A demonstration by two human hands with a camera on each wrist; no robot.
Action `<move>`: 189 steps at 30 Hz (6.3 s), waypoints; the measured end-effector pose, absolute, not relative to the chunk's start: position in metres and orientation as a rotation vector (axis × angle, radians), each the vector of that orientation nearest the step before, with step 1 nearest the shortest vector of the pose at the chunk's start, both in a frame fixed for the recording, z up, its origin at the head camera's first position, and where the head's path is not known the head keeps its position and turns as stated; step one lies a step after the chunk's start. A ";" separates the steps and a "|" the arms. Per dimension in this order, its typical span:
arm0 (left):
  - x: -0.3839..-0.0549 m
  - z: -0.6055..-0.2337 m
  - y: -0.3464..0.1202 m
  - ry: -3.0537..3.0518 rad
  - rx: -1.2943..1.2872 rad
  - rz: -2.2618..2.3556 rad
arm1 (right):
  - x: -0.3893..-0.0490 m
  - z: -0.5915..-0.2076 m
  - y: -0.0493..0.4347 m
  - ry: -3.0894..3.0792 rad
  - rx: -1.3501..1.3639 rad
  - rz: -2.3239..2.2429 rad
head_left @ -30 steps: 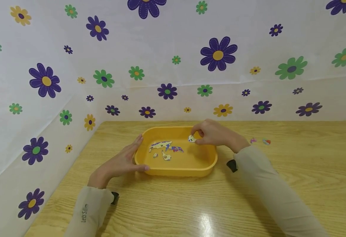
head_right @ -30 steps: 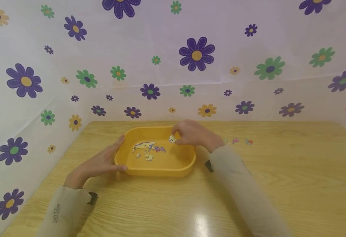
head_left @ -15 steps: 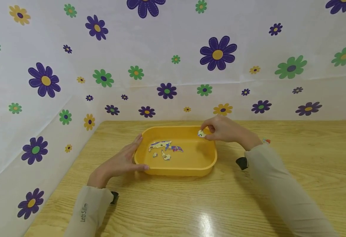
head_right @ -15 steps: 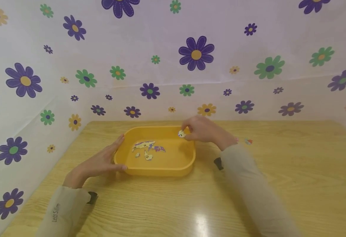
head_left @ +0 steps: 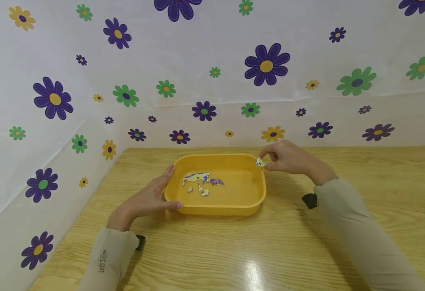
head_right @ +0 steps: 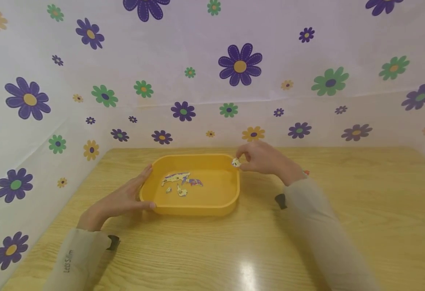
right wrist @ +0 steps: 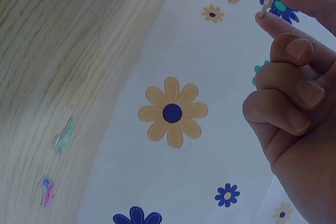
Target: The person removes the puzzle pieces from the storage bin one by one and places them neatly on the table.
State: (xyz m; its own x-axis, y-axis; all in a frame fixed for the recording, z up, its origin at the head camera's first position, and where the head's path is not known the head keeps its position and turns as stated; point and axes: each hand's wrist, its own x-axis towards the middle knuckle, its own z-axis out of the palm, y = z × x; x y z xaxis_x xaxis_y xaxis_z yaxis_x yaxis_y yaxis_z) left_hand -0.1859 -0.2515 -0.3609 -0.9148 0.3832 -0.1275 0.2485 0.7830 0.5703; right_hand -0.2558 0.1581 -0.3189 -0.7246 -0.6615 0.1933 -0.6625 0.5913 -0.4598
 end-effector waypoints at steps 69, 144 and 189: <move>-0.186 -0.358 -0.252 2.721 0.515 0.838 | -0.224 -0.341 0.310 -2.948 0.688 0.599; -0.187 -0.359 -0.252 2.726 0.513 0.835 | -0.246 -0.316 0.256 -2.974 0.824 0.719; -0.185 -0.358 -0.251 2.740 0.532 0.829 | -0.265 -0.283 0.137 -2.856 1.170 0.879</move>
